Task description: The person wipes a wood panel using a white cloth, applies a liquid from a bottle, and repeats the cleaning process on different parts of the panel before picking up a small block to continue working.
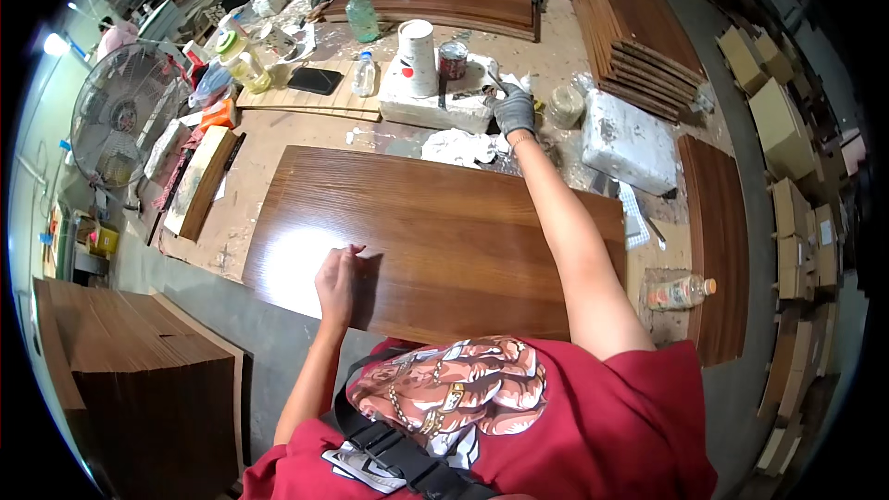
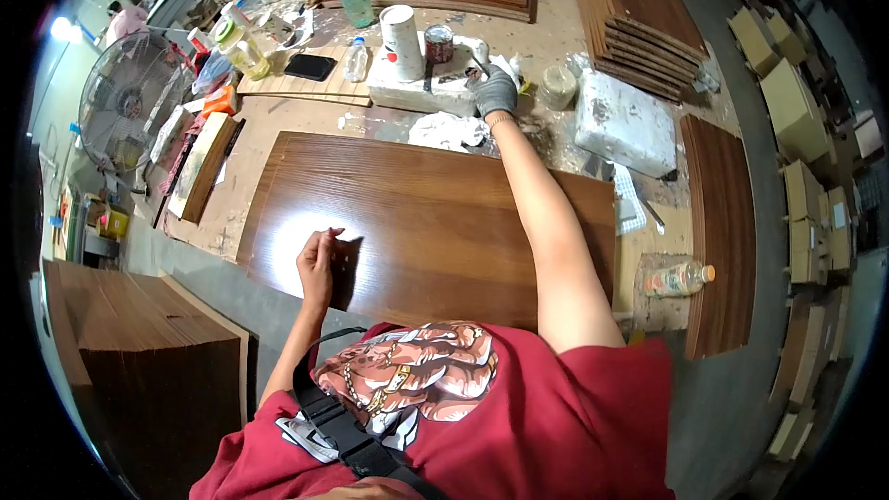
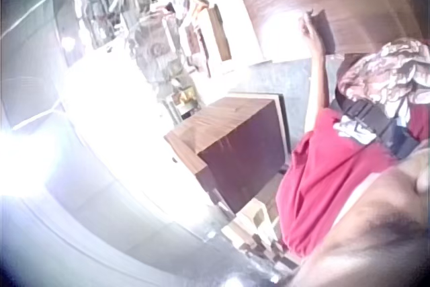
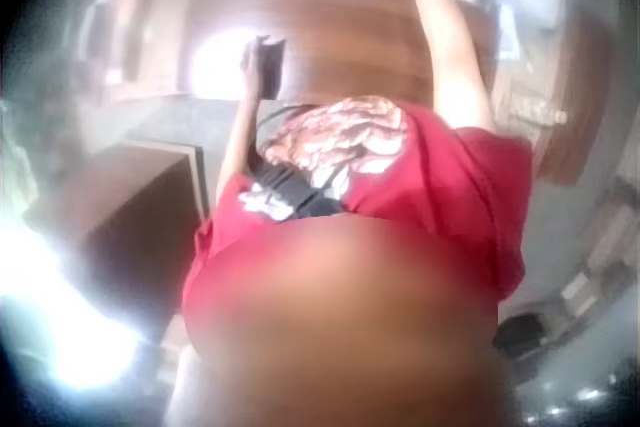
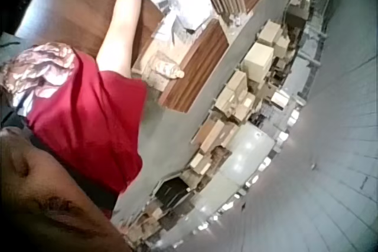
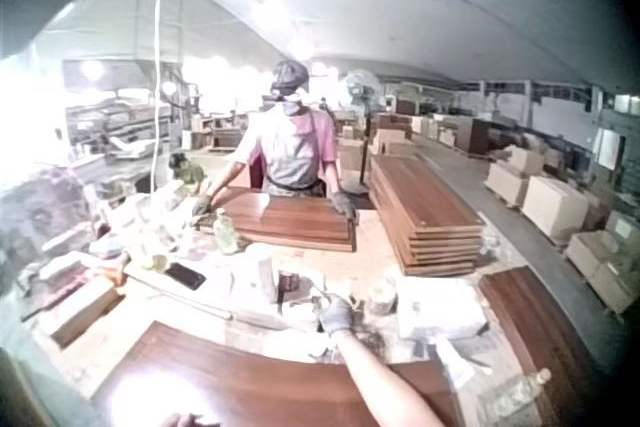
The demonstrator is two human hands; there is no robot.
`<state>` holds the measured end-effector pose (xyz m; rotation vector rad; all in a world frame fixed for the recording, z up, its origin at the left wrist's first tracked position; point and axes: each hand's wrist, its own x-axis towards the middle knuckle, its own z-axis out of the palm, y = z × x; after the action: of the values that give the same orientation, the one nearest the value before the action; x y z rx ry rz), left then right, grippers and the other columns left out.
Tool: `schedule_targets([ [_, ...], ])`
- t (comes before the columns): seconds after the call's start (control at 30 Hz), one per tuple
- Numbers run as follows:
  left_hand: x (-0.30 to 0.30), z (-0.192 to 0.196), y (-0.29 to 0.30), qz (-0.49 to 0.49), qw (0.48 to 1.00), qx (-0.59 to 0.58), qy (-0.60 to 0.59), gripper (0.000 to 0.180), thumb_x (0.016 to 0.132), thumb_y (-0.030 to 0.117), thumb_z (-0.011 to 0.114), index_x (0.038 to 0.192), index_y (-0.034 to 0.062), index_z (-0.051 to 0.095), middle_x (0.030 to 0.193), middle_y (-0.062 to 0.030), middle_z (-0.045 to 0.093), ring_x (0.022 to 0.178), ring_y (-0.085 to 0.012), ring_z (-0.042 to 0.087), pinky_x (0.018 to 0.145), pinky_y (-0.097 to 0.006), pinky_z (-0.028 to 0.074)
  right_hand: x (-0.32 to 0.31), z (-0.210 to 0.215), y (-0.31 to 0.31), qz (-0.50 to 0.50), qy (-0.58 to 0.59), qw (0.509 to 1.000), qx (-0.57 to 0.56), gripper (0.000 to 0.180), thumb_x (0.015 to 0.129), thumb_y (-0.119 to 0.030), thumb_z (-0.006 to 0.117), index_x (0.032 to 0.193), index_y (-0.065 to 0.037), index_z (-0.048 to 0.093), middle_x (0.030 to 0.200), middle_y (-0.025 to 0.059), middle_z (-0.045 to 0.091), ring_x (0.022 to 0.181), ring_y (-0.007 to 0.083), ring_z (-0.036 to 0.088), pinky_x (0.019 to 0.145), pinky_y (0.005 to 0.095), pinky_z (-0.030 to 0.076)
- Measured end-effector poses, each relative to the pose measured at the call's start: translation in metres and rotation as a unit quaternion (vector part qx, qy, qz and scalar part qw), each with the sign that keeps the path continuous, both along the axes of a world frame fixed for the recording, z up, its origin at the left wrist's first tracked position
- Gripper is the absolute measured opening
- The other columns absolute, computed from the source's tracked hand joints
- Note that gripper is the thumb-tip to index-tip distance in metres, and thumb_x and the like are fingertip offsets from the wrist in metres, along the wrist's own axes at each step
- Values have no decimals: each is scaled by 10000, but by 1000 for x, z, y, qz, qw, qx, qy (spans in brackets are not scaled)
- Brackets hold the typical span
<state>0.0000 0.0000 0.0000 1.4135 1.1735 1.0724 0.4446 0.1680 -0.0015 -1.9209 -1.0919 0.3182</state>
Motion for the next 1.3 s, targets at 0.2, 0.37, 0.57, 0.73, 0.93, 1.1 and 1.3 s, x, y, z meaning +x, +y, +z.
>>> schedule_targets([
  [0.2, 2, 19, -8, 3, 998, 8, 59, 207, 985, 57, 621, 1154, -12, 718, 879, -40, 639, 825, -105, 586, 778, -234, 460, -17, -6, 68, -13, -30, 995, -93, 544, 720, -339, 831, 1202, -115, 713, 1080, 187, 729, 993, 362, 697, 883, 445, 538],
  [0.37, 9, 17, -4, -6, 999, -13, 42, 227, 986, 49, 616, 1183, 11, 722, 833, -16, 602, 773, -90, 567, 719, -227, 444, 14, -40, 88, -29, -49, 992, -114, 646, 690, -382, 853, 1221, -65, 665, 1066, 199, 731, 974, 360, 701, 859, 412, 545],
  [0.57, 4, 14, -3, -20, 1000, 1, 16, 265, 995, 30, 584, 1236, 15, 695, 833, -19, 599, 754, -86, 571, 697, -226, 445, -2, 7, 94, -46, -5, 999, -15, 721, 684, -392, 873, 1267, -40, 637, 1117, 207, 714, 1012, 354, 685, 888, 419, 527],
  [0.73, 5, 13, 0, -25, 1000, -15, -7, 266, 1001, 34, 579, 1241, 16, 690, 842, -17, 599, 719, -72, 554, 651, -216, 435, -23, 36, 124, -48, -86, 990, -105, 533, 698, -360, 804, 1125, -52, 717, 1114, 228, 711, 1058, 378, 680, 906, 437, 533],
  [0.93, -3, 8, 0, -19, 1000, -19, -9, 255, 1008, 42, 574, 1231, 17, 693, 851, -18, 609, 688, -64, 542, 610, -213, 432, -31, 28, 140, -51, -97, 991, -75, 393, 799, -378, 709, 1020, -55, 744, 1013, 248, 708, 973, 411, 685, 847, 460, 539],
  [1.1, 7, 12, 4, -50, 997, -35, -36, 248, 1011, 51, 574, 1226, 6, 690, 891, -21, 628, 711, -65, 569, 612, -210, 450, 58, 17, 151, -72, 3, 991, 116, 563, 694, -454, 849, 1017, -13, 720, 957, 199, 743, 888, 324, 719, 811, 411, 552],
  [1.3, -6, 10, -2, -7, 997, -54, -47, 248, 1013, 61, 577, 1228, 5, 688, 930, -17, 634, 730, -66, 581, 618, -212, 462, 9, 39, 108, -53, -60, 997, 1, 618, 658, -398, 884, 1047, 40, 686, 983, 203, 738, 876, 303, 718, 807, 387, 553],
])
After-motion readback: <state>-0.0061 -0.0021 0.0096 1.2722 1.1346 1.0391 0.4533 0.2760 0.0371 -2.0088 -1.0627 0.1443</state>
